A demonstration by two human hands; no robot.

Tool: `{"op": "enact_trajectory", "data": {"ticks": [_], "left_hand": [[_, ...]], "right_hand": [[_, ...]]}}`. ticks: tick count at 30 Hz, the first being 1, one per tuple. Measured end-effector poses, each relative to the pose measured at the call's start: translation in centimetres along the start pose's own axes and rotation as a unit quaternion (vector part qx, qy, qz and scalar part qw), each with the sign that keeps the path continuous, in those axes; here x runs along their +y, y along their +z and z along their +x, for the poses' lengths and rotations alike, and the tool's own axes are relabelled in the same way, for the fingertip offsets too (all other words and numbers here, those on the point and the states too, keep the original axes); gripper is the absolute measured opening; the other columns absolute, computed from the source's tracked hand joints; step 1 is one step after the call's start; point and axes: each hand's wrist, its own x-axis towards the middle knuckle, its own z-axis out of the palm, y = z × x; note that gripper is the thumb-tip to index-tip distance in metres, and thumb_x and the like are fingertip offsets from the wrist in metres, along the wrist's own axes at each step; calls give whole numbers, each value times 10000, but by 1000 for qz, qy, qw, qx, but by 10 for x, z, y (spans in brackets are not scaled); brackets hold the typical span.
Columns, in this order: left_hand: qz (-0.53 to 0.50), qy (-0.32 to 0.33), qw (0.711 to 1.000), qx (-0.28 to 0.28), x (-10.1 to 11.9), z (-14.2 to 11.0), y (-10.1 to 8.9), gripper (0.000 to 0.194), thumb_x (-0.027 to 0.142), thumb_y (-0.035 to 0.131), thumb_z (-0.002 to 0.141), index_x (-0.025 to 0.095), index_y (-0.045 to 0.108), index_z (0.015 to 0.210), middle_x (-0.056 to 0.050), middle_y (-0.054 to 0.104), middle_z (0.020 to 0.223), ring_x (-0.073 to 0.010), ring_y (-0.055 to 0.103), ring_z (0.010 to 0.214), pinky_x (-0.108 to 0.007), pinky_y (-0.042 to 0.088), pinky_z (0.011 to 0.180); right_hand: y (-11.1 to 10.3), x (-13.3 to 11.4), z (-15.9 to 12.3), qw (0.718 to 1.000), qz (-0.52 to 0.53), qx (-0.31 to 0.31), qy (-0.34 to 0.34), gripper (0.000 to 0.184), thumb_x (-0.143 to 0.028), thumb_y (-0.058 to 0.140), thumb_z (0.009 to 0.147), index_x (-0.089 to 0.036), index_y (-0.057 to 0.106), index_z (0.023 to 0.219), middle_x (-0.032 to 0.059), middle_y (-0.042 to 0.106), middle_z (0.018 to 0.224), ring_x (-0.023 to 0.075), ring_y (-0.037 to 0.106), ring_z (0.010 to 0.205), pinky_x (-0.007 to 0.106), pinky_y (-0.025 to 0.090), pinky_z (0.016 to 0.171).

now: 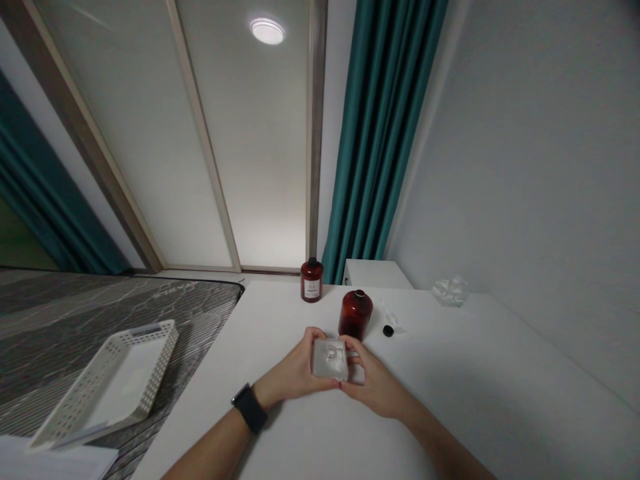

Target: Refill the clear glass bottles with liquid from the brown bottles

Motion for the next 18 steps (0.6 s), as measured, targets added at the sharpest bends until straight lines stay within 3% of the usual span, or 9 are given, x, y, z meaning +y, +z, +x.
{"op": "enact_trajectory", "data": {"ticks": [5,8,11,18], "left_hand": [[125,5,990,64,15,-1,-3,529,302,764,760,184,434,1157,-89,580,1119,-256,582,1000,-401,471,880],[167,3,981,96,23,2,2,473,272,751,768,193,489,1154,-73,595,1114,-257,586,1019,-398,462,907],[183,3,977,111,27,8,6,338,266,741,777,200,550,1048,-40,608,1037,-236,595,959,-354,468,847],[223,-5,971,85,36,17,-3,228,327,764,795,184,594,847,2,581,872,-183,567,783,-273,405,675]], "right_hand": [[0,3,0,999,-38,-3,-24,744,-100,711,744,-252,401,1403,106,578,1357,260,602,1182,476,486,1026],[3,6,2,998,-51,9,-26,822,-110,737,730,-263,356,1442,116,506,1443,278,542,1277,496,443,1074],[8,7,5,996,-76,33,-30,852,-117,790,686,-252,380,1421,118,480,1456,306,477,1346,520,375,1131],[9,-6,6,994,-92,35,-45,691,-115,824,652,-243,508,1253,64,593,1259,286,575,1189,475,446,1047]]}}
